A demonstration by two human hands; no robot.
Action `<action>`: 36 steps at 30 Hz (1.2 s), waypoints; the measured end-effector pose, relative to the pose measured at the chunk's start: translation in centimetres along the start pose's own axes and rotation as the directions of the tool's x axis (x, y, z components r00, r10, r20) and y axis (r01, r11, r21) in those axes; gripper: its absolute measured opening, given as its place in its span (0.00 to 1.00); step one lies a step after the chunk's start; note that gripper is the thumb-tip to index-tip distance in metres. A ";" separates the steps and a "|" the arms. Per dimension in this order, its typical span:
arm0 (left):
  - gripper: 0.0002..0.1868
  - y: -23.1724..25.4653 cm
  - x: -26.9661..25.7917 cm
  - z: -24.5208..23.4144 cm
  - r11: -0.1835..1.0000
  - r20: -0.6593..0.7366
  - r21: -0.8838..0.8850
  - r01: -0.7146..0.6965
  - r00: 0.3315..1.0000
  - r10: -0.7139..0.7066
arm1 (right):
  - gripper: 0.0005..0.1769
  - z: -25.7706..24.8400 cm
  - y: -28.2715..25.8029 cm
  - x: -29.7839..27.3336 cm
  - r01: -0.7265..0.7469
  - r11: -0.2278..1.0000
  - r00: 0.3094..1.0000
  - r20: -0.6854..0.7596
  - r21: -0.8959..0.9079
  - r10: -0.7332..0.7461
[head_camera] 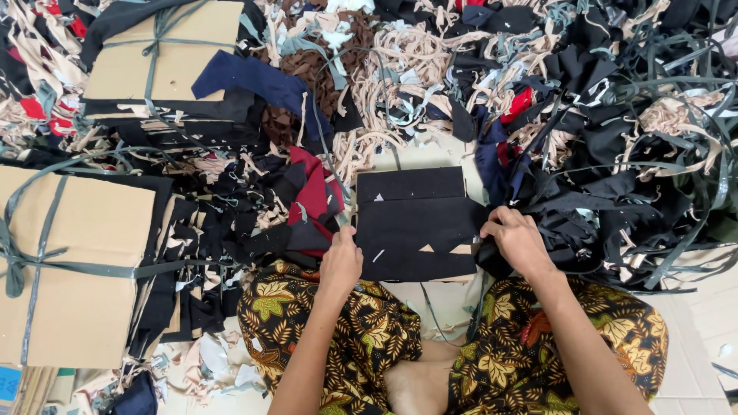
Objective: Sorting and trimming fabric scraps using scissors while sitting on the floor
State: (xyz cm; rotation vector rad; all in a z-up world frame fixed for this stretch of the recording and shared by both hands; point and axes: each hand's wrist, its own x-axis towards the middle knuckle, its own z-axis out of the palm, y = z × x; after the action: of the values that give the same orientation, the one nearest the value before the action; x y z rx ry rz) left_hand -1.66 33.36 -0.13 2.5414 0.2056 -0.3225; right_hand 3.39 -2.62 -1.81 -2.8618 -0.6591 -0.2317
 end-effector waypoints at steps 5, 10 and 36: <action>0.16 0.2 0.3 -0.5 0.998 0.039 0.063 0.000 0.999 -0.002 | 0.13 2.4 3.4 -1.1 -0.057 0.989 0.998 -0.009 0.139 0.059; 0.16 -0.5 0.6 0.7 0.999 0.075 0.033 0.010 0.997 -0.013 | 0.17 1.7 3.2 -1.3 0.005 0.961 0.998 -0.058 0.276 0.012; 0.12 15.8 7.3 12.6 0.718 -0.279 0.330 -0.612 0.664 0.694 | 0.27 -9.1 -4.3 -30.5 -0.602 0.723 0.786 -0.089 -0.339 0.612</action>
State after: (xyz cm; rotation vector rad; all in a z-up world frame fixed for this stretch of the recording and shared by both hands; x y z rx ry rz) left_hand 6.41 13.83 -4.15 2.6502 -0.6476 0.4794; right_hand -26.63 -13.53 1.69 -3.2277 0.3978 -0.2155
